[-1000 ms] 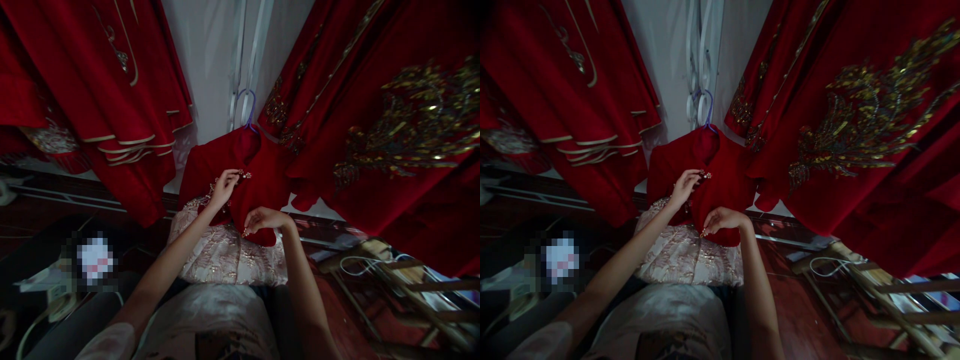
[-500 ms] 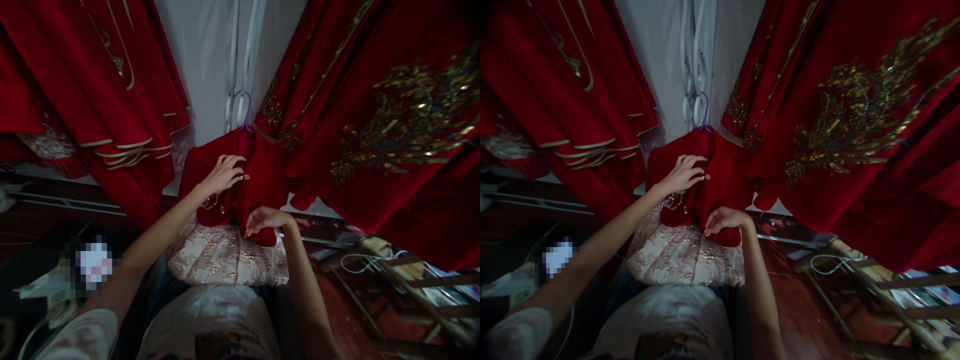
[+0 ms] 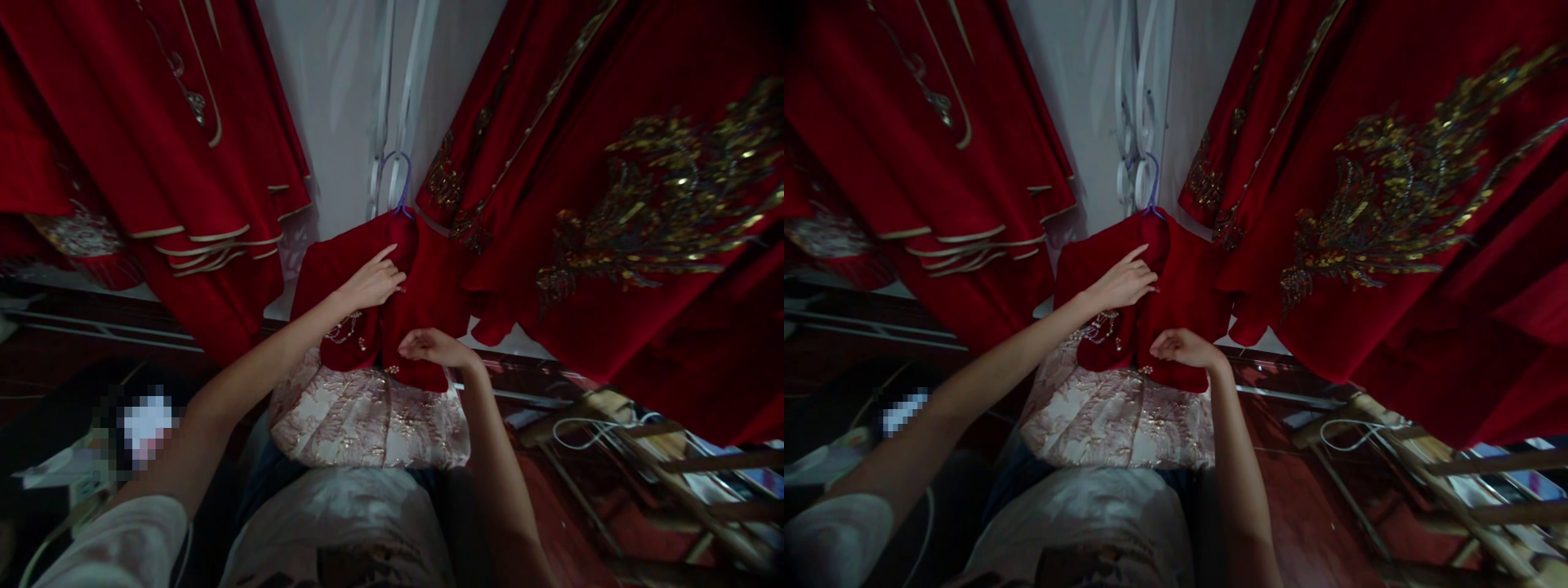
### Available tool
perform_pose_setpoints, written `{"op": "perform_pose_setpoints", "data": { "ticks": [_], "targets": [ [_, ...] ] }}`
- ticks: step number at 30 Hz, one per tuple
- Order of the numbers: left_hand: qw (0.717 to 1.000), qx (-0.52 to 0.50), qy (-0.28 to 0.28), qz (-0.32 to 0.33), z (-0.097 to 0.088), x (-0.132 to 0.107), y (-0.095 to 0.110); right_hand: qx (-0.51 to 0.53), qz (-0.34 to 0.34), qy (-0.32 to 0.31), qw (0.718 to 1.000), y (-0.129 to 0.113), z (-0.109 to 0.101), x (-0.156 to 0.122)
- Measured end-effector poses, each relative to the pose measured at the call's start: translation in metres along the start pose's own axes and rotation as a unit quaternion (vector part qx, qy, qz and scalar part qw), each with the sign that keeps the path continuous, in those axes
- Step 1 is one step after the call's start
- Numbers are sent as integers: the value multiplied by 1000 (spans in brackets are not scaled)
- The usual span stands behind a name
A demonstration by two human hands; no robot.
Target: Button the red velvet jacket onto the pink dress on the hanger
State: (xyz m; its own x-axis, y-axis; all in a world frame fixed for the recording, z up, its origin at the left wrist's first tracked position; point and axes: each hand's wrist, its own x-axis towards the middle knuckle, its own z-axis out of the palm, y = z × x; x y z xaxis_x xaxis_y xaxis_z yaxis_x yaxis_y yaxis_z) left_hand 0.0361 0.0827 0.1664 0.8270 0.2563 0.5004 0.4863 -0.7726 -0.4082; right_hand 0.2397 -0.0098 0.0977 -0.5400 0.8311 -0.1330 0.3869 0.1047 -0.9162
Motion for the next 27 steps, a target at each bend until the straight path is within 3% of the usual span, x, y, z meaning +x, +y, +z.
{"op": "perform_pose_setpoints", "data": {
  "ticks": [2, 3, 5, 7, 9, 13, 17, 23, 27],
  "targets": [
    [1000, 6, 1, -9, 0, -1, -1, -51, -61, 162, 983, -10, 0, 7],
    [1000, 9, -1, -19, 1, -2, -1, -68, -93, 265, 957, -16, 0, 12],
    [999, 12, -8, -44, 3, -4, -1, -76, -151, 452, 876, -30, 0, 25],
    [998, 8, -15, -66, 4, -6, -1, -60, -205, 535, 817, -44, 1, 40],
    [997, -5, -20, -72, 3, -9, -3, -29, -249, 528, 811, -55, 2, 53],
    [996, -64, -36, -44, -5, -16, -7, 65, -289, 421, 857, -69, 5, 68],
    [994, -101, -36, -18, -13, -20, -9, 157, -268, 329, 892, -77, 9, 73],
    [996, -80, -34, -4, -14, -15, -10, 228, -241, 298, 895, -91, 10, 70],
    [998, -46, -21, -32, -12, -12, -8, 231, -251, 279, 898, -100, 7, 62]
  ]
}}
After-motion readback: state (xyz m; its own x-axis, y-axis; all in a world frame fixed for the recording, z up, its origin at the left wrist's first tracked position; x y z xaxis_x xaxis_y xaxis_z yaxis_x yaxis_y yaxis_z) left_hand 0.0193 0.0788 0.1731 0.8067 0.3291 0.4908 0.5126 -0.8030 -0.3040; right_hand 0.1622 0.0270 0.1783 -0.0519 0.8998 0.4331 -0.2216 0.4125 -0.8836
